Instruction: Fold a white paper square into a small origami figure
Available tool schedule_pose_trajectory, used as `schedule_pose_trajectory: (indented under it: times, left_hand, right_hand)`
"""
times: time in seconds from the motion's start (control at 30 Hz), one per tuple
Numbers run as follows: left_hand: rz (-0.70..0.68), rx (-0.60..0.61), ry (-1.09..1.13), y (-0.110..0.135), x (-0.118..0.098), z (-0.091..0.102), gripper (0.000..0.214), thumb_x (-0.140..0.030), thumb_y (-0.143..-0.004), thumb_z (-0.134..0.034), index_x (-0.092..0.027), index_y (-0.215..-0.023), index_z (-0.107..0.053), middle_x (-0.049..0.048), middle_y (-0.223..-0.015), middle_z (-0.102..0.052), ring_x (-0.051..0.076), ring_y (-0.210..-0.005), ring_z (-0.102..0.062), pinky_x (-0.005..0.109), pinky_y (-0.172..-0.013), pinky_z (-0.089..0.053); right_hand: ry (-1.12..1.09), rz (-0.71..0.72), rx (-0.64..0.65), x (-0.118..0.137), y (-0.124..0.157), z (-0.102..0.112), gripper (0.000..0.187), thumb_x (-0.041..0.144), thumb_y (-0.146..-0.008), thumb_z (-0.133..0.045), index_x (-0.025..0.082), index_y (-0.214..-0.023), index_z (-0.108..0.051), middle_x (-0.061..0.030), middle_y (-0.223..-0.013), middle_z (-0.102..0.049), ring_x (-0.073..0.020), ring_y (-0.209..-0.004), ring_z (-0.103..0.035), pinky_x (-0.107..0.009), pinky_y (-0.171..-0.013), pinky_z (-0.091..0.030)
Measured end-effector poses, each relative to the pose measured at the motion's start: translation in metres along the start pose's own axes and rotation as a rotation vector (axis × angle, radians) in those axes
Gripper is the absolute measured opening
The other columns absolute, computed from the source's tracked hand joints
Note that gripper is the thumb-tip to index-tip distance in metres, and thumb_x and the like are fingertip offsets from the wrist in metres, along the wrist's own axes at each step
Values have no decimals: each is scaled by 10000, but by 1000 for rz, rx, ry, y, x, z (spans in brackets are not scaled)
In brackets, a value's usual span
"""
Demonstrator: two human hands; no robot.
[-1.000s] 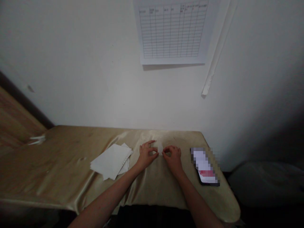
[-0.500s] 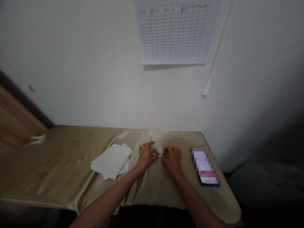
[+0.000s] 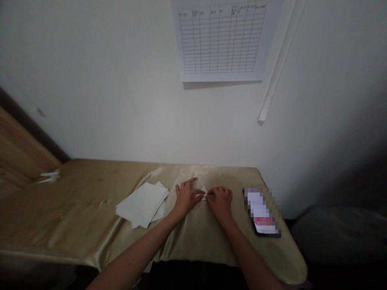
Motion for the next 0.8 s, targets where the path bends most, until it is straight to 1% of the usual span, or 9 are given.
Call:
schedule_pose_trajectory:
  times: [0.13, 0.3, 0.43, 0.53, 0.67, 0.8]
  left_hand:
    - [-35, 0, -21, 2, -6, 2, 259, -383, -838, -723, -494, -1072, -718, -42, -1532, -385, 320, -1363, -337, 734, -1119, -54]
    - [-66, 5, -24, 3, -10, 3, 186, -376, -840, -720, -470, -997, -752, -43, -1519, -416, 335, -1361, -338, 749, -1112, -30]
    - [-42, 4, -40, 3, -9, 7, 182, -399, -839, -714, -461, -1006, -755, -39, -1534, -402, 347, -1355, -351, 741, -1119, -13]
    - [-26, 20, -55, 3, -8, 7, 183, -423, -848, -697, -467, -1017, -751, -44, -1550, -382, 352, -1369, -332, 740, -1118, -5]
    - [-20, 31, -57, 3, -6, 6, 195, -457, -857, -671, -494, -1037, -738, -62, -1563, -359, 368, -1380, -318, 751, -1110, -2]
    - [-26, 20, -71, 2, -3, 4, 243, -481, -865, -651, -531, -1098, -699, -67, -1582, -322, 379, -1401, -298, 755, -1101, 18]
  right_hand:
    - [19, -4, 1, -1, 0, -1, 144, 348, -795, -675, 265, -897, -734, -36, -1028, -698, -259, -1064, -497, -409, -1002, -279]
    - [15, -9, -16, -2, 0, -1, 158, 376, -800, -662, 271, -891, -736, -45, -1037, -693, -273, -1062, -497, -429, -1000, -284]
    - [19, -7, -11, -2, 0, -1, 153, 378, -790, -669, 265, -869, -735, -47, -1015, -693, -277, -1050, -497, -432, -1002, -282]
    - [26, 0, -11, -2, -1, -1, 156, 381, -791, -670, 262, -868, -736, -53, -1020, -690, -276, -1044, -501, -436, -1003, -281]
    - [41, 0, 2, -3, -2, -2, 152, 376, -792, -673, 262, -870, -736, -57, -1011, -689, -280, -1053, -502, -428, -990, -299]
    - [52, 0, 7, -2, -2, -4, 146, 368, -793, -673, 260, -868, -736, -58, -1005, -688, -281, -1051, -506, -428, -992, -301]
Point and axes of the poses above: each hand's wrist, its own y-axis away from the middle knuckle, its own z-axis out of the back of the hand, x = y × z, the point moved 10 cm from there along -y, towards the middle knuckle
